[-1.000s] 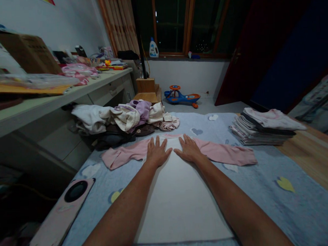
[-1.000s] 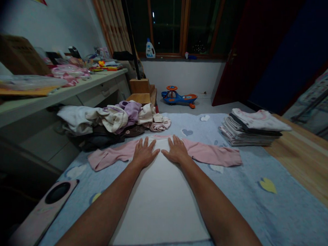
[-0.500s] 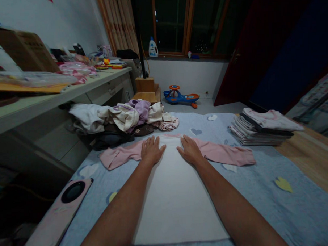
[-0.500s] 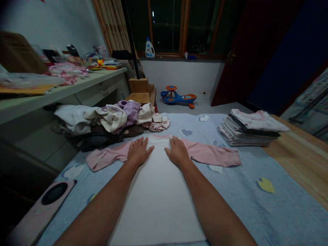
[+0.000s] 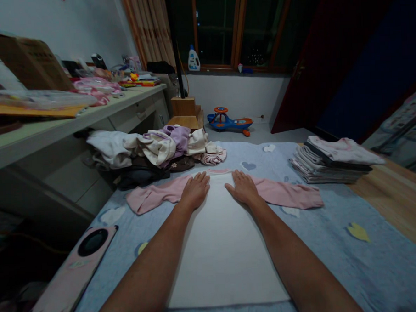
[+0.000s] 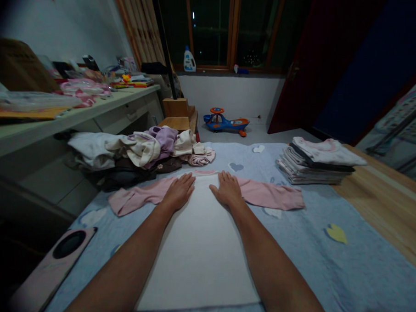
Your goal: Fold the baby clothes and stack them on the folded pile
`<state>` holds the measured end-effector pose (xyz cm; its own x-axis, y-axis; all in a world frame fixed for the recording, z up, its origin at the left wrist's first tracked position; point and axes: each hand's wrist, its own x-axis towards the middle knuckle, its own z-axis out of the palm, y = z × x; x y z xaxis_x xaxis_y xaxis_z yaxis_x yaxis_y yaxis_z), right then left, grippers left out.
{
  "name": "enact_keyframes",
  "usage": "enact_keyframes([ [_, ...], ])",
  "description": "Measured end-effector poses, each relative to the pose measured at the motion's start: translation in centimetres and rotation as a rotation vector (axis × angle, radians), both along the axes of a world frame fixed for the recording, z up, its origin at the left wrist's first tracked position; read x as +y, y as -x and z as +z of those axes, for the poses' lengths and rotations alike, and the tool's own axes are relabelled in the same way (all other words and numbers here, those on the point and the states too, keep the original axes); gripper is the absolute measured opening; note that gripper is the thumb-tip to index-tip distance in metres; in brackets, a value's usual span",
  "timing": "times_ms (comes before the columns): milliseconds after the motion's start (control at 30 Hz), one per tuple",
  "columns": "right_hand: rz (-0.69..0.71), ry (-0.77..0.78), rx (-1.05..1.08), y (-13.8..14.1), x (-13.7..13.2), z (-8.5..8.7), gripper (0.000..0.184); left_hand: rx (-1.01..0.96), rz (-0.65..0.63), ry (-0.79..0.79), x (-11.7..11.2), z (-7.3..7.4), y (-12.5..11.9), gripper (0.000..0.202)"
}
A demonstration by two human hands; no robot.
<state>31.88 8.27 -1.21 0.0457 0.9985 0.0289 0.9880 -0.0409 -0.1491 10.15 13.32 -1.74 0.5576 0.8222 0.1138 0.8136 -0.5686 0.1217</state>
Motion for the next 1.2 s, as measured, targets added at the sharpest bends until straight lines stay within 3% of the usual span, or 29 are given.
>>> enact_keyframes([
  [200, 0.008, 0.026, -0.036, -1.8, 0.2, -0.1, 0.06, 0.02, 0.064, 0.038, -0.4, 0.1, 0.1, 0.064],
  [300, -0.066, 0.032, -0.057, -2.8, 0.1, -0.3, 0.061, 0.028, 0.085, 0.062, -0.4, 0.2, 0.0, 0.069],
  [467, -0.183, 0.05, -0.059, -4.6, -0.1, -0.7, 0.062, 0.047, 0.12, 0.085, -0.3, 0.3, 0.3, 0.07],
  [700, -0.162, -0.033, -0.014, -6.0, -0.3, -0.2, 0.05, 0.042, 0.129, 0.044, -0.3, 0.1, 0.4, 0.076],
  [900, -0.191, 0.037, -0.062, -6.6, -0.4, -0.6, 0.051, 0.061, 0.222, 0.047, 0.0, 0.0, 0.3, 0.074],
  [1033, -0.247, -0.075, -0.059, -6.7, -0.3, -0.2, 0.046, 0.074, 0.246, 0.049, 0.1, 0.2, 0.4, 0.075],
  [1100, -0.218, -0.182, -0.028, -6.0, -0.2, 0.3, 0.044, 0.068, 0.237, 0.039, 0.1, 0.1, 0.5, 0.075],
  [1200, -0.041, -0.246, 0.046, -3.9, -0.2, 0.8, 0.044, 0.054, 0.227, 0.027, 0.1, 0.0, 0.6, 0.074],
])
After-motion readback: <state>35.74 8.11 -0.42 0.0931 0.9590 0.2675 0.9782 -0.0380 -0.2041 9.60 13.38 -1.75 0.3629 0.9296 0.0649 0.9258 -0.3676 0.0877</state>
